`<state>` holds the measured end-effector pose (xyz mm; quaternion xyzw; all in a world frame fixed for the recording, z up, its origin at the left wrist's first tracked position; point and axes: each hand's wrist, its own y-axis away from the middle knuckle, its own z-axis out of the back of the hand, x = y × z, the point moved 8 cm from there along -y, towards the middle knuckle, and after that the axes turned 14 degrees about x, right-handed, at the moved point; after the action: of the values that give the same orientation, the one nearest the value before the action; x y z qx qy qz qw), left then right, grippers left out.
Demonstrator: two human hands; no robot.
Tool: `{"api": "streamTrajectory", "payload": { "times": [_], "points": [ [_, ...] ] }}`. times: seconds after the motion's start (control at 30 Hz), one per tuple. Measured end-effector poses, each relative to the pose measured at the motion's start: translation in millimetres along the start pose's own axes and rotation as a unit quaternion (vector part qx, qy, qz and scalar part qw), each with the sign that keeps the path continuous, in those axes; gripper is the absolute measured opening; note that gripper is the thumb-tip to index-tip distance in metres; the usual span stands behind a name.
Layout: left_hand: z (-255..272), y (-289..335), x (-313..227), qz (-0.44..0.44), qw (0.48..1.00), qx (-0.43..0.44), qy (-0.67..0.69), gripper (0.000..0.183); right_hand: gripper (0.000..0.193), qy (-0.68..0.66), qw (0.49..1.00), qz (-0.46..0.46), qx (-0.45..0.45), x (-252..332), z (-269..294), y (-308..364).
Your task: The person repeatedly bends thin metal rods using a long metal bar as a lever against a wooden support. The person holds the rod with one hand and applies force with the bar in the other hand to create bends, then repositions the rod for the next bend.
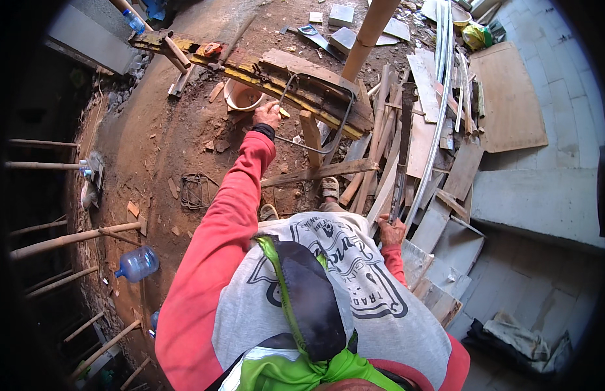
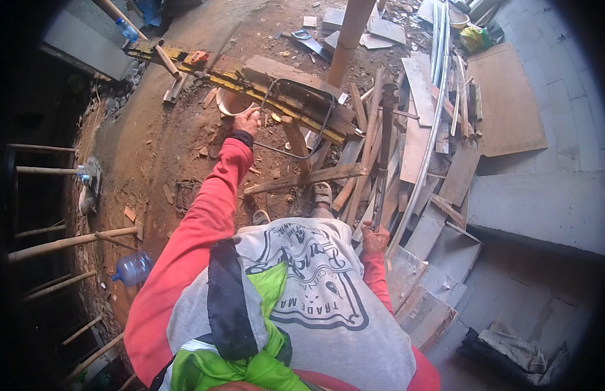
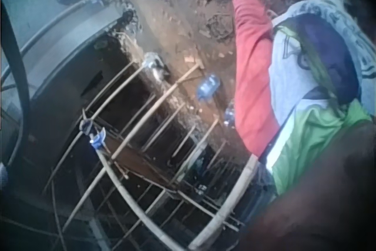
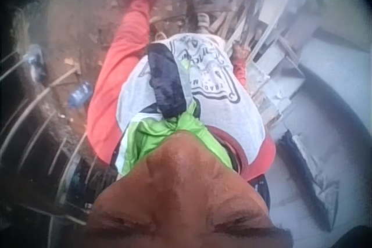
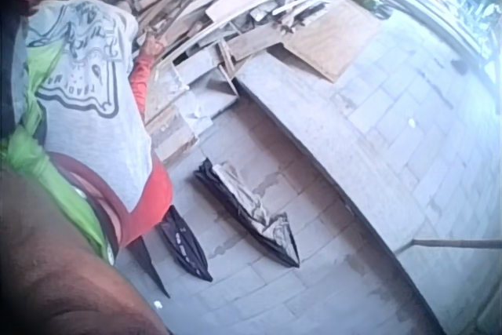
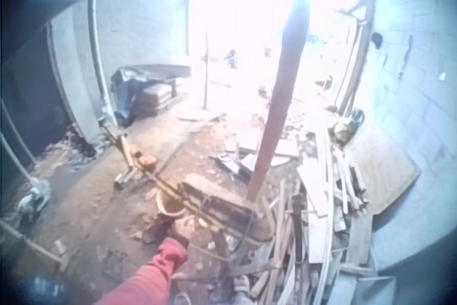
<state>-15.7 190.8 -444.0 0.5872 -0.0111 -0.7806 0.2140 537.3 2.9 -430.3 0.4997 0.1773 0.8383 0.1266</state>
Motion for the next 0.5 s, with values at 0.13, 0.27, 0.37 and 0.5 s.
{"api": "streamTrajectory", "payload": {
  "times": [0.13, 0.27, 0.37, 0.5],
  "points": [
    [3, 4, -6, 0.034, 0.997, 0.033, 0.054, 0.022, 0.02, -0.035, 0.999, 0.017, 0.019, -1, -9, -19],
    [0, 12, -9, 0.013, 0.997, 0.0, -0.076, 0.022, 0.027, -0.122, 0.99, 0.029, 0.067, 80, -30, -48],
    [-13, 25, 7, 0.087, 0.996, 0.02, -0.003, 0.023, 0.033, -0.209, 0.97, 0.072, 0.106, 139, -63, -87],
    [-34, 32, 0, 0.131, 0.991, 0.031, 0.011, 0.025, 0.052, -0.249, 0.946, 0.2, 0.051, 172, -113, -144]
  ]
}}
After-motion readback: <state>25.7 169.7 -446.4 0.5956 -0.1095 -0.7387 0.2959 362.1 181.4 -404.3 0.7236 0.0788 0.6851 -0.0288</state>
